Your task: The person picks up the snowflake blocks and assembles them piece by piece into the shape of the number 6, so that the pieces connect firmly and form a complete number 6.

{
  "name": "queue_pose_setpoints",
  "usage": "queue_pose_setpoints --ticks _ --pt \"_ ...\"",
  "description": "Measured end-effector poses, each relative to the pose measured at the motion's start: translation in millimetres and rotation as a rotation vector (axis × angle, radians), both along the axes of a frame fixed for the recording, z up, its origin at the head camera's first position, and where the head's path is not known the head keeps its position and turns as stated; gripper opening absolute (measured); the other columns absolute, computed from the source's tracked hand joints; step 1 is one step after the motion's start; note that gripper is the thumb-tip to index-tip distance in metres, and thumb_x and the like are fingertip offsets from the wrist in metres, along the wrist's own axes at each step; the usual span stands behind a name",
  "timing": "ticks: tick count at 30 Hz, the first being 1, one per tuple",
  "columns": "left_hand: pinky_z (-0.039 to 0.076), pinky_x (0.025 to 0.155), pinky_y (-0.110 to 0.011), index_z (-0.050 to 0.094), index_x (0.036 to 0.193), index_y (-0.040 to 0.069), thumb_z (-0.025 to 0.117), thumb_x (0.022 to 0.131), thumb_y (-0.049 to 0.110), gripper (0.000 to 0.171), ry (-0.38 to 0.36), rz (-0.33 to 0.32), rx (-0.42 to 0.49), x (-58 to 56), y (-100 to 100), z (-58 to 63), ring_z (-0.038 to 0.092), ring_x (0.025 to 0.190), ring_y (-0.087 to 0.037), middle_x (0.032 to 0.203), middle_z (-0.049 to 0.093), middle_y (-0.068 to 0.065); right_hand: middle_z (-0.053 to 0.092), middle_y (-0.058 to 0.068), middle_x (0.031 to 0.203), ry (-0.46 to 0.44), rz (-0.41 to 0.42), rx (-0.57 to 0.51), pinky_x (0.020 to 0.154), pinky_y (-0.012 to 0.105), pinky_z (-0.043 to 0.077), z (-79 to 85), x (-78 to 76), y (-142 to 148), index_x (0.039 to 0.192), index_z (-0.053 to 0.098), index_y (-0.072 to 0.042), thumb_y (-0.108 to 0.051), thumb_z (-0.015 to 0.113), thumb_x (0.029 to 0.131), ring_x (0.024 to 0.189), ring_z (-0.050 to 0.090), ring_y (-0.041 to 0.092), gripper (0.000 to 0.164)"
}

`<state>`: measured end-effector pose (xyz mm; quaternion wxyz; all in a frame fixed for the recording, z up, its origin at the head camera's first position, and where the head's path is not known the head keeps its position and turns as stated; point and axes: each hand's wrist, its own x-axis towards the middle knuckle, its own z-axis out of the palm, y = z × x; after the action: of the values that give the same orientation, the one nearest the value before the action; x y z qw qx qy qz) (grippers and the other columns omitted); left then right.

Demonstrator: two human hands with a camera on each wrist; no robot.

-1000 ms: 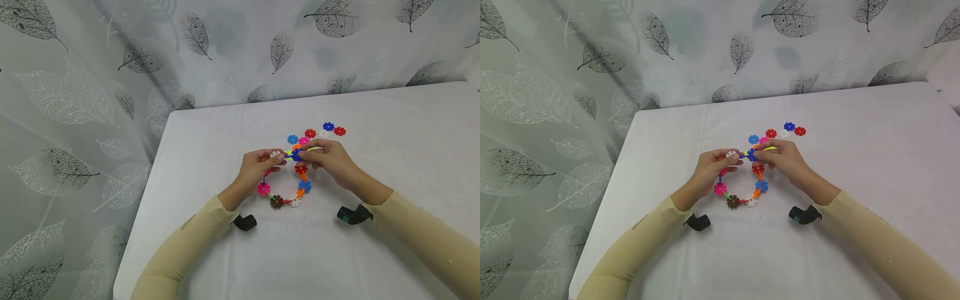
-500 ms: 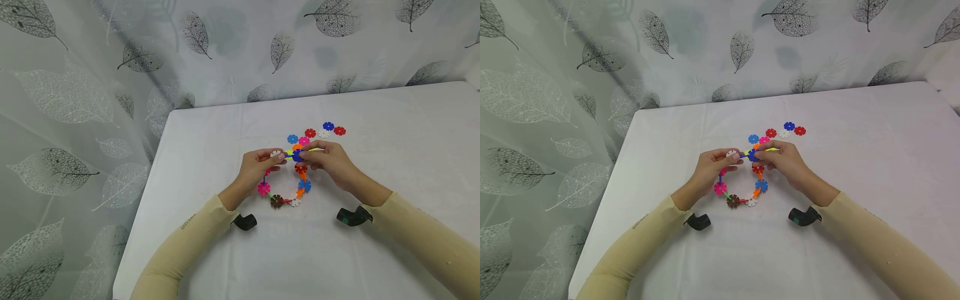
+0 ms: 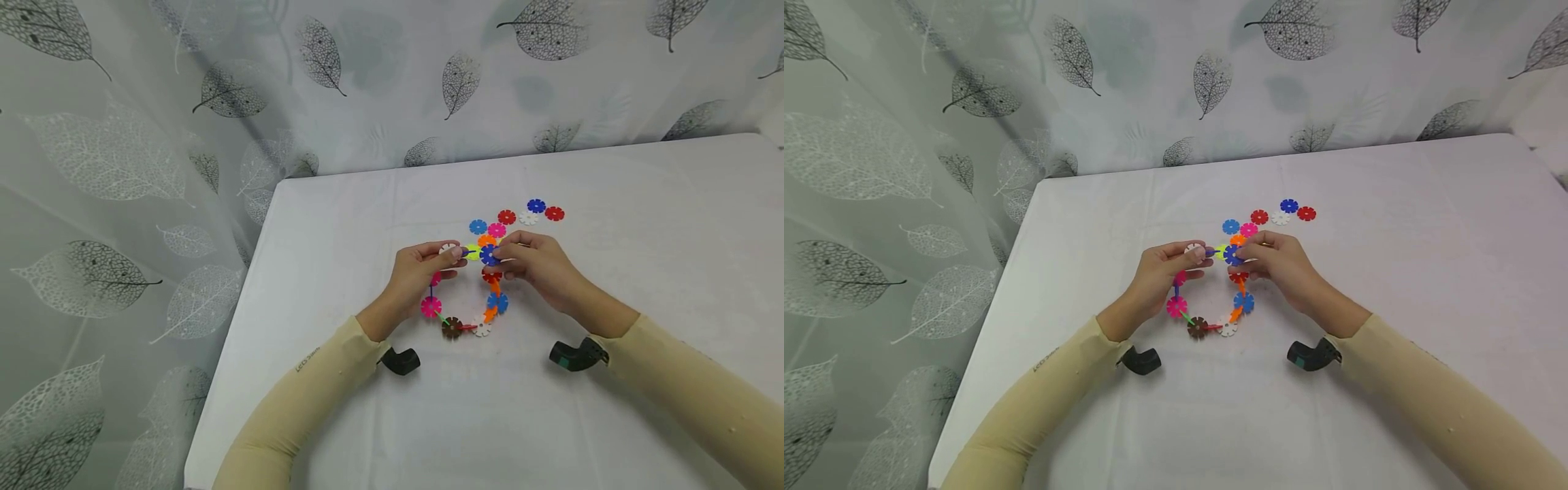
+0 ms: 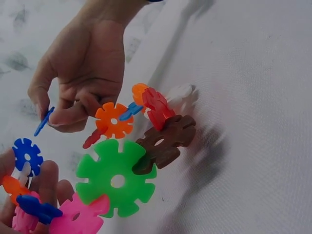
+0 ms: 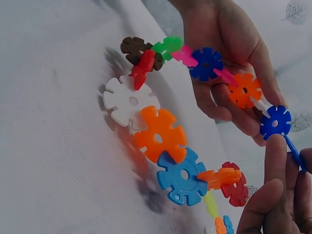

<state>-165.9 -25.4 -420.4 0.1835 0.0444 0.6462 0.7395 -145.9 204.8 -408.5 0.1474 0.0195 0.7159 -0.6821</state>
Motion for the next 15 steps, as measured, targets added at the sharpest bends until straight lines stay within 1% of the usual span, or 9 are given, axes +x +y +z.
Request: queue_pose_setpoints --ticks 4,7,10,15 --pt "0.056 0.090 -0.036 0.074 0.116 0.004 0.073 0.095 0.018 0.025 -0.031 0.006 0.028 -0.5 -0.8 0.3 0.073 0.102 -0.024 0.115 0.072 -0.018 0.073 -0.004 0.105 0.009 -0.014 0.005 0.082 0.022 0.055 -0.6 -0.2 0.2 0.130 0.055 -0.001 -0.030 0.064 0.101 0.096 0.073 0.011 0.042" --pt "0.056 0.090 -0.036 0.074 0.116 0.004 0.073 0.095 0.018 0.025 -0.045 0.005 0.035 -0.3 -0.5 1.2 0.073 0.102 -0.024 0.111 0.074 -0.015 0.074 -0.004 0.109 0.030 -0.017 0.017 0.084 0.024 0.055 -2.2 0.0 -0.7 0.140 0.054 -0.004 -0.032 0.066 0.100 0.097 0.073 0.012 0.050" --pt "0.056 0.090 -0.036 0.074 0.116 0.004 0.074 0.094 0.018 0.026 -0.047 0.004 0.038 -0.3 -0.1 1.4 0.073 0.101 -0.024 0.107 0.075 -0.013 0.073 -0.002 0.109 0.063 -0.017 0.041 0.085 0.025 0.055 -3.1 0.7 -2.5 0.139 0.056 -0.002 -0.032 0.067 0.100 0.097 0.073 0.012 0.051" --pt "0.056 0.090 -0.036 0.075 0.115 0.003 0.074 0.094 0.017 0.025 -0.034 0.008 0.043 -0.1 -0.1 0.6 0.073 0.101 -0.025 0.106 0.076 -0.013 0.075 0.000 0.104 0.102 -0.033 0.087 0.083 0.028 0.056 -2.3 1.6 -5.8 0.132 0.061 0.000 -0.033 0.069 0.098 0.094 0.073 0.012 0.048"
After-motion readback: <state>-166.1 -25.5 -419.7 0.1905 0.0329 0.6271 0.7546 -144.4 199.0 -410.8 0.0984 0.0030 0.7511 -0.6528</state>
